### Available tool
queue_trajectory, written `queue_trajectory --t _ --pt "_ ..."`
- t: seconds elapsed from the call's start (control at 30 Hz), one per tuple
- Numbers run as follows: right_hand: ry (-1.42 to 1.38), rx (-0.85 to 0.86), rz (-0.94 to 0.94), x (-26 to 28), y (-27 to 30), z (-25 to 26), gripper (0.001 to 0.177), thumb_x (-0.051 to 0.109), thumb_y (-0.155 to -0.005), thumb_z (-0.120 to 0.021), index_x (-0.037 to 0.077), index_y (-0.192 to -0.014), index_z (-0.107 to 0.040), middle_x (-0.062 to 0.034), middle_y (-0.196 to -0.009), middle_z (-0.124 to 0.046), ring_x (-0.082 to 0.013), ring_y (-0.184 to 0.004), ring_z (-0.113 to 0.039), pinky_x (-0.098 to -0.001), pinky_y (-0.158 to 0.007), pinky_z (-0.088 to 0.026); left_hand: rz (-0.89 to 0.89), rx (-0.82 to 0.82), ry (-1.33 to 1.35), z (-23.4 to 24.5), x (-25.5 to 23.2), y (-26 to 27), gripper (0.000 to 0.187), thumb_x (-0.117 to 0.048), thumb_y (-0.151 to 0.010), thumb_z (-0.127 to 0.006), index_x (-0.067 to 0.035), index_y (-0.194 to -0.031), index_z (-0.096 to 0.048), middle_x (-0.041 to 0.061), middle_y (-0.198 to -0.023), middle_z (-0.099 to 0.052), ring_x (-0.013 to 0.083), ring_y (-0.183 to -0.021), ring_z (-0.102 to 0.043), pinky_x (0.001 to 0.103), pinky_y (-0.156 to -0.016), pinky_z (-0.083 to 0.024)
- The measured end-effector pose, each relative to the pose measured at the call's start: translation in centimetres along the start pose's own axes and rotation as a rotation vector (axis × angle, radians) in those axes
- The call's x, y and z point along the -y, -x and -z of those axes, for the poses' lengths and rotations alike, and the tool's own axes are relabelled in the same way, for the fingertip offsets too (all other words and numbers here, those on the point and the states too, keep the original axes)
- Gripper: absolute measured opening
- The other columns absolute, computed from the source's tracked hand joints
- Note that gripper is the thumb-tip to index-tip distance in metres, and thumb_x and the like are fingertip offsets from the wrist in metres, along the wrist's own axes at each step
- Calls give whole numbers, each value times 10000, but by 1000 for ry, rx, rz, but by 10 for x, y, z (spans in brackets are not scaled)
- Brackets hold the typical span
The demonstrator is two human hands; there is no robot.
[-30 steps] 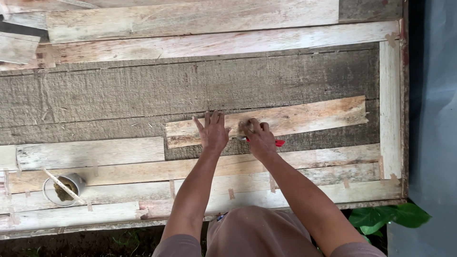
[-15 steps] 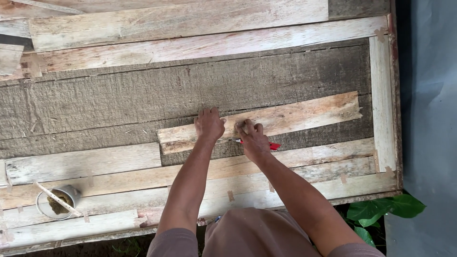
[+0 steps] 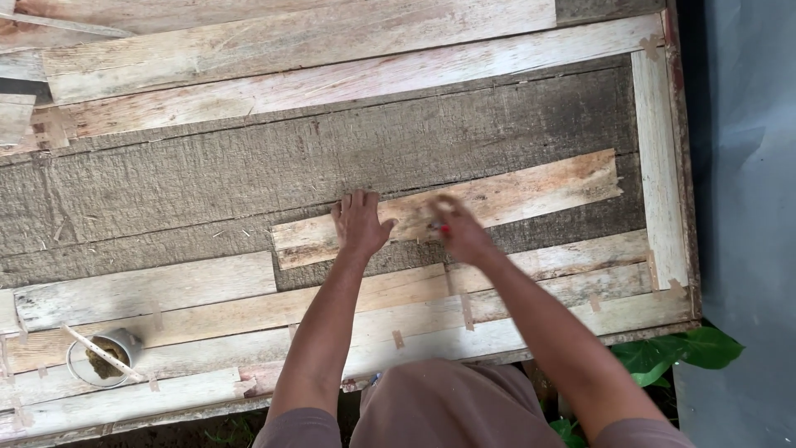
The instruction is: The person uses a red utility knife to scrape the surface of wooden planks laid on a workbench. They repeatedly scrape along the grain, flip planks, and move them aside to continue working on different sections.
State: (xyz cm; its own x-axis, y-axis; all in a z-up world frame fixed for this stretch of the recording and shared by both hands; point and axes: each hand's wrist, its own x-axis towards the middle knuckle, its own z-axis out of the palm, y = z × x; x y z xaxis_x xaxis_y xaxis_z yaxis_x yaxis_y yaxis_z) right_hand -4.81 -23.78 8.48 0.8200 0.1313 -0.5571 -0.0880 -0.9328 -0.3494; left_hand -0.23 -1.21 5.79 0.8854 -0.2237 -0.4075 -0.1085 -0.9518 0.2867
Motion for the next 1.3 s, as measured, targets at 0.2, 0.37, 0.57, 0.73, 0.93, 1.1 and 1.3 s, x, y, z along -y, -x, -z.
queue_trajectory --t 0.2,0.37,0.57,0.73,0.93,1.1,1.3 --pt "3 -116 -67 -108 30 42 1060 104 -809 -834 244 -1663 -221 -141 -1671 -150 -517 -1245 -579 -625 -1018 -565 -105 180 -115 -39 -12 9 1142 -354 -833 -864 -291 -1680 -102 65 -1735 -123 350 -1598 -57 823 -1205 -72" --pt "98 -18 -68 -121 37 81 1085 5 -799 -837 262 -1656 -223 -126 -1723 -3 -491 -1289 -554 -615 -1009 -586 -64 193 -128 -50 -33 6 1113 -222 -853 -844 -270 -1686 -108 40 -1756 -91 362 -1604 -53 829 -1188 -117" --pt "137 56 -53 -157 5 69 1137 -6 -825 -820 354 -1662 -140 -90 -1724 -12 -458 -1277 -578 -592 -987 -590 -51 180 -196 -72 -33 -7 1060 -149 -884 -800 -283 -1682 -115 9 -1741 -123 335 -1598 -89 810 -1179 -224" --pt "116 62 12 -163 16 69 1039 -35 -882 -745 310 -1660 -148 -148 -1687 -99 -460 -1173 -640 -579 -876 -633 -52 200 -239 -78 -35 -1 1039 -157 -892 -787 -268 -1679 -119 3 -1731 -125 315 -1585 -98 794 -1168 -286" --pt "67 131 -17 -166 37 64 1065 7 -875 -761 342 -1660 -123 -146 -1690 -64 -476 -1204 -631 -586 -970 -601 -60 216 -330 -60 -59 22 958 -107 -927 -720 -237 -1678 -139 29 -1737 -127 317 -1595 -113 786 -1193 -244" --pt "20 138 -8 -130 53 83 955 -30 -925 -679 289 -1663 -164 -162 -1717 11 -471 -1250 -610 -578 -991 -583 49 164 -308 -35 -60 31 894 34 -903 -575 -255 -1670 -219 15 -1719 -247 281 -1595 -148 813 -1189 -135" --pt "-57 45 60 -139 44 77 893 24 -949 -646 295 -1652 -165 -142 -1700 -85 -492 -1181 -641 -593 -956 -597 135 86 -263 -9 -84 22 912 -264 -908 -719 -197 -1676 -233 94 -1754 -144 337 -1614 -67 779 -1194 -171"
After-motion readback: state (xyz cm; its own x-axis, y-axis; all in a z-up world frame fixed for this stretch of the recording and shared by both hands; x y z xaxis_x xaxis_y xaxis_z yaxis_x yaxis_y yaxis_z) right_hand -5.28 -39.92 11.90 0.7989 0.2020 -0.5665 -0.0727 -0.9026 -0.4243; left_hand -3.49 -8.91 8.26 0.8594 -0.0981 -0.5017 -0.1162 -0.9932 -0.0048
